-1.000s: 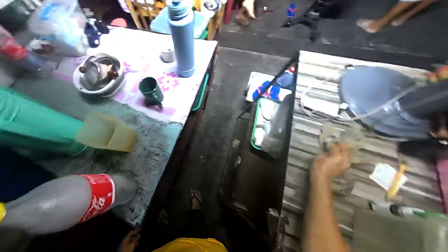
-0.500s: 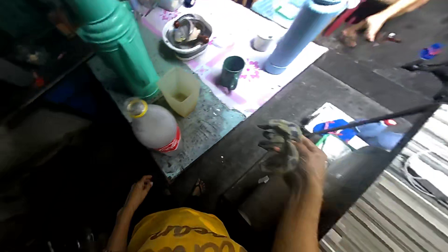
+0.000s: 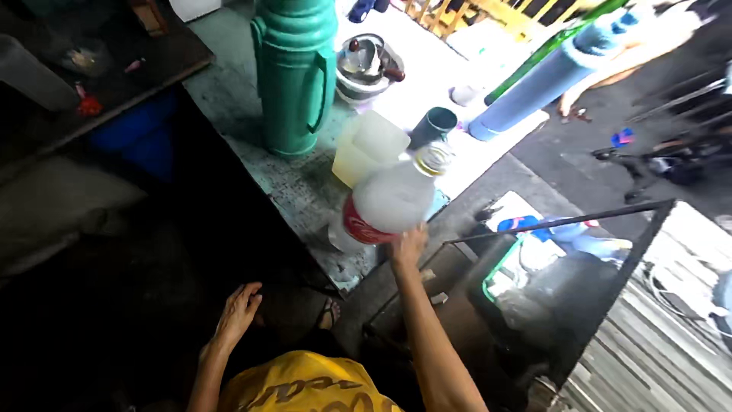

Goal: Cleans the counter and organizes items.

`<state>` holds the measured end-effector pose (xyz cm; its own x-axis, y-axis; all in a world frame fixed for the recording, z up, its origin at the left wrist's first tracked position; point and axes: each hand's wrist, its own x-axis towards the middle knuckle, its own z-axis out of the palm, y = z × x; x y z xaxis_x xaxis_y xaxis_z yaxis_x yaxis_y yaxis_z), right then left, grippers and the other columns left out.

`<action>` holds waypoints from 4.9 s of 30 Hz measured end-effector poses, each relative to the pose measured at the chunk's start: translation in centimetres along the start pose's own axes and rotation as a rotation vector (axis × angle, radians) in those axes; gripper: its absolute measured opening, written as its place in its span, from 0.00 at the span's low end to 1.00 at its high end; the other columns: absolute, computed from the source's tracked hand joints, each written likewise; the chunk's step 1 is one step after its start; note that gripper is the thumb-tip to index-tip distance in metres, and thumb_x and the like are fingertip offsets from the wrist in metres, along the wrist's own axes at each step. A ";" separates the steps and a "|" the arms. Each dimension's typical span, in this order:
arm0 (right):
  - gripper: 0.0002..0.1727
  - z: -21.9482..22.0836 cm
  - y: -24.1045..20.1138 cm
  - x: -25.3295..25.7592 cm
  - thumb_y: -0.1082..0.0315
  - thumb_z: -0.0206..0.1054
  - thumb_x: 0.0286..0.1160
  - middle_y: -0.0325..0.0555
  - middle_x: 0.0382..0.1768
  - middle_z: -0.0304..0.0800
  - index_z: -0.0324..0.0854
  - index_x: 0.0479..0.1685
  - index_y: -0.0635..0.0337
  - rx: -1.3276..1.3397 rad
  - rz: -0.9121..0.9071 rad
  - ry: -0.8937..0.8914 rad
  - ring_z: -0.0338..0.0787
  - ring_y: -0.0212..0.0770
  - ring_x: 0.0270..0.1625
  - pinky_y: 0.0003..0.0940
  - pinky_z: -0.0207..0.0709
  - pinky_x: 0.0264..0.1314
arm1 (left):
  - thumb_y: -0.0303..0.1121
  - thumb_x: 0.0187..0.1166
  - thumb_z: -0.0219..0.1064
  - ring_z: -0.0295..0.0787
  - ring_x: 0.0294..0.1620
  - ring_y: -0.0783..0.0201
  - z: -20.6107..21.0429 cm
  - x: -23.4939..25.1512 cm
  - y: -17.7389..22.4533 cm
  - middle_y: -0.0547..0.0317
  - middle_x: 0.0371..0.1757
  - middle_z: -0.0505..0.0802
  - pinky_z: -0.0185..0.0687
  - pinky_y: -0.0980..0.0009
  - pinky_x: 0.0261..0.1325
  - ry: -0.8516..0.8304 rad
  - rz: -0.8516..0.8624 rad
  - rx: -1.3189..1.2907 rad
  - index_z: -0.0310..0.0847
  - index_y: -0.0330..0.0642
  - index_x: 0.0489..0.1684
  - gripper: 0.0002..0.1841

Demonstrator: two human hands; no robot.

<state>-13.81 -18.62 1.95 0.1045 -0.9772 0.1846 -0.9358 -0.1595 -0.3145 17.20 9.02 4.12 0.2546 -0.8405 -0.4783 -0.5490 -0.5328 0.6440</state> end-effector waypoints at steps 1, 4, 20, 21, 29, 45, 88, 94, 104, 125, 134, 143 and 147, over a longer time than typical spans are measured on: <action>0.20 -0.7 -1.4 -2.5 0.68 0.62 0.81 0.78 0.68 0.80 0.85 0.66 0.68 -0.032 0.011 -0.014 0.79 0.77 0.72 0.70 0.73 0.71 | 0.33 0.89 0.59 0.87 0.68 0.47 -1.0 -0.3 -2.2 0.37 0.69 0.87 0.77 0.54 0.76 -0.029 -0.034 -0.007 0.77 0.32 0.75 0.20; 0.17 -3.5 -6.9 -9.9 0.68 0.63 0.82 0.76 0.67 0.80 0.87 0.66 0.60 -0.076 0.083 -0.190 0.82 0.75 0.68 0.70 0.79 0.61 | 0.33 0.89 0.60 0.86 0.69 0.45 -4.4 -1.6 -9.4 0.36 0.69 0.86 0.76 0.53 0.77 -0.099 -0.130 -0.007 0.76 0.32 0.76 0.21; 0.18 1.3 -35.5 -0.7 0.67 0.66 0.78 0.72 0.59 0.87 0.88 0.59 0.69 0.430 -0.290 0.190 0.88 0.66 0.60 0.57 0.82 0.63 | 0.34 0.89 0.59 0.84 0.72 0.44 -17.1 1.4 -21.3 0.36 0.72 0.85 0.75 0.52 0.79 0.077 -0.305 -0.169 0.74 0.34 0.78 0.22; 0.18 3.1 -37.5 1.5 0.65 0.65 0.80 0.72 0.63 0.85 0.88 0.62 0.66 0.347 -0.319 0.177 0.85 0.70 0.66 0.61 0.78 0.68 | 0.34 0.89 0.59 0.84 0.72 0.44 -17.2 2.0 -21.4 0.36 0.72 0.85 0.75 0.52 0.79 0.073 -0.316 -0.190 0.74 0.34 0.78 0.22; 0.33 22.1 -49.2 18.6 0.48 0.41 0.94 0.64 0.92 0.51 0.64 0.89 0.58 0.168 -0.398 -0.227 0.44 0.67 0.95 0.71 0.35 0.92 | 0.33 0.87 0.61 0.88 0.68 0.49 -23.4 7.2 -21.7 0.41 0.66 0.90 0.77 0.53 0.77 0.224 -0.356 -0.249 0.81 0.33 0.71 0.19; 0.22 20.4 -61.9 39.2 0.61 0.57 0.84 0.68 0.66 0.82 0.83 0.68 0.64 0.404 -0.340 -0.032 0.83 0.64 0.68 0.57 0.74 0.72 | 0.35 0.87 0.59 0.66 0.86 0.42 -51.2 49.6 -7.2 0.47 0.86 0.73 0.69 0.42 0.78 0.650 -0.043 0.450 0.67 0.46 0.87 0.27; 0.76 26.8 -88.8 16.2 0.56 0.91 0.40 0.60 0.84 0.65 0.36 0.93 0.62 1.075 -0.896 -0.424 0.74 0.41 0.83 0.39 0.72 0.84 | 0.27 0.81 0.62 0.92 0.34 0.66 -54.0 27.7 -27.9 0.50 0.46 0.93 0.90 0.68 0.36 1.141 -0.147 -0.490 0.48 0.33 0.88 0.35; 0.73 25.7 -92.7 16.8 0.59 0.90 0.44 0.57 0.86 0.61 0.36 0.93 0.58 1.209 -0.994 -0.443 0.68 0.42 0.86 0.40 0.68 0.87 | 0.25 0.85 0.58 0.90 0.32 0.72 -53.6 26.6 -27.1 0.49 0.51 0.92 0.88 0.74 0.34 1.178 -0.197 -0.558 0.58 0.23 0.75 0.23; 0.71 18.6 -88.5 25.9 0.67 0.89 0.46 0.55 0.84 0.65 0.35 0.94 0.58 1.275 -0.850 -0.354 0.74 0.47 0.82 0.45 0.78 0.81 | 0.39 0.85 0.61 0.93 0.41 0.50 -55.6 32.7 -21.4 0.39 0.50 0.93 0.90 0.55 0.44 0.921 -0.151 -0.034 0.88 0.34 0.59 0.18; 0.72 28.0 -66.6 52.0 0.44 0.81 0.61 0.69 0.91 0.42 0.26 0.91 0.74 0.768 -0.307 0.272 0.54 0.49 0.92 0.34 0.52 0.91 | 0.35 0.72 0.76 0.93 0.43 0.38 -56.2 39.3 -16.0 0.36 0.47 0.91 0.86 0.46 0.38 0.692 -0.407 0.330 0.87 0.34 0.55 0.18; 0.38 22.3 -67.6 39.3 0.71 0.68 0.76 0.81 0.73 0.70 0.55 0.78 0.88 0.648 -0.391 0.108 0.79 0.57 0.74 0.37 0.78 0.72 | 0.34 0.89 0.58 0.92 0.42 0.49 -60.4 36.9 -18.2 0.40 0.49 0.92 0.87 0.49 0.48 0.671 -0.590 -0.388 0.72 0.35 0.75 0.20; 0.24 30.3 -77.8 26.2 0.63 0.61 0.84 0.65 0.77 0.76 0.78 0.78 0.56 0.369 -0.692 -0.214 0.71 0.67 0.82 0.61 0.65 0.83 | 0.41 0.85 0.67 0.80 0.21 0.71 -62.2 40.9 -17.2 0.60 0.33 0.88 0.81 0.73 0.27 0.953 -0.361 -0.773 0.85 0.40 0.59 0.15; 0.20 29.5 -77.9 27.4 0.66 0.70 0.76 0.62 0.63 0.83 0.87 0.68 0.52 0.528 -0.697 -0.253 0.82 0.61 0.65 0.54 0.78 0.66 | 0.48 0.83 0.67 0.91 0.44 0.52 -63.9 43.6 -15.2 0.45 0.44 0.93 0.84 0.50 0.52 0.937 -0.476 -0.360 0.85 0.37 0.59 0.21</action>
<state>71.85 -37.09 4.00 0.7177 -0.6271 0.3028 -0.3632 -0.7081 -0.6055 87.53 -25.89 11.64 0.9623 -0.2032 -0.1805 -0.0103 -0.6908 0.7230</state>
